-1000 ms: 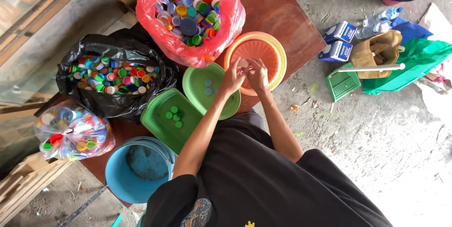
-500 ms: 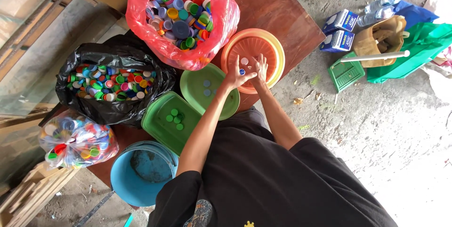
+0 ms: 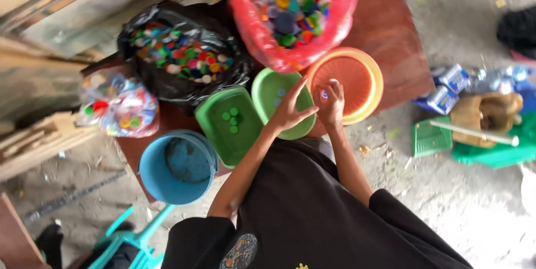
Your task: Sort various colored plastic bottle caps from large bags into smaller containers.
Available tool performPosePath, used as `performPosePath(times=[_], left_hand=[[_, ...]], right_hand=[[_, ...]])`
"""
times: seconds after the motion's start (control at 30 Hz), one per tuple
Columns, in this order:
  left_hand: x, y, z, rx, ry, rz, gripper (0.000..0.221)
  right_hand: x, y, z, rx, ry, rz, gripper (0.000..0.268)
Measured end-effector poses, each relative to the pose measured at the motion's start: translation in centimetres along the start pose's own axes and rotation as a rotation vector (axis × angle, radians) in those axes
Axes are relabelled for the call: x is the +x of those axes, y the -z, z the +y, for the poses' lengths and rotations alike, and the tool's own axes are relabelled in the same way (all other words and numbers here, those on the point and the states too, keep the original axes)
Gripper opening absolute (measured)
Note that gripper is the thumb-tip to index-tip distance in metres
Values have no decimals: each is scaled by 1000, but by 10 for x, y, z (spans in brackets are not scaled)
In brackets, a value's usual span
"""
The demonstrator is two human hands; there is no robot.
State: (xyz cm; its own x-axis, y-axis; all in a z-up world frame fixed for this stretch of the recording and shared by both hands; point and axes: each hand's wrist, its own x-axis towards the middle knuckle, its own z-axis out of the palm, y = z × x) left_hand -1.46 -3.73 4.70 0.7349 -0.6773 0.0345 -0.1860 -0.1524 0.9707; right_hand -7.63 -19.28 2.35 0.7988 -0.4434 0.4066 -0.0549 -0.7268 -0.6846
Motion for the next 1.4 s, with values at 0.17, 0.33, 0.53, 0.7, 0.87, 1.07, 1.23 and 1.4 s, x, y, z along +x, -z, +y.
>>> performPosePath(times=[0.17, 0.33, 0.53, 0.7, 0.87, 1.07, 1.23, 1.4], left_hand=[[-53, 54, 6, -103, 68, 272, 78], [-91, 94, -16, -112, 88, 595, 67], [-103, 119, -32, -85, 3, 844, 60], [-103, 126, -34, -135, 9, 922, 65], [-100, 132, -61, -154, 52, 974, 69], [-100, 149, -73, -145, 106, 1009, 70], [-90, 160, -89, -131, 118, 1012, 68], [-73, 165, -106, -137, 113, 986, 69]], right_hand=[[17, -19, -55, 216, 147, -206, 17], [35, -58, -113, 315, 320, -395, 18], [46, -109, -142, 436, 472, -462, 21], [40, -131, -154, 489, 406, -478, 26], [42, -154, -159, 436, 469, -501, 30], [54, -197, -154, 408, 522, -571, 37], [66, -247, -120, 385, 383, -550, 39], [73, -270, -103, 232, 284, -577, 53]])
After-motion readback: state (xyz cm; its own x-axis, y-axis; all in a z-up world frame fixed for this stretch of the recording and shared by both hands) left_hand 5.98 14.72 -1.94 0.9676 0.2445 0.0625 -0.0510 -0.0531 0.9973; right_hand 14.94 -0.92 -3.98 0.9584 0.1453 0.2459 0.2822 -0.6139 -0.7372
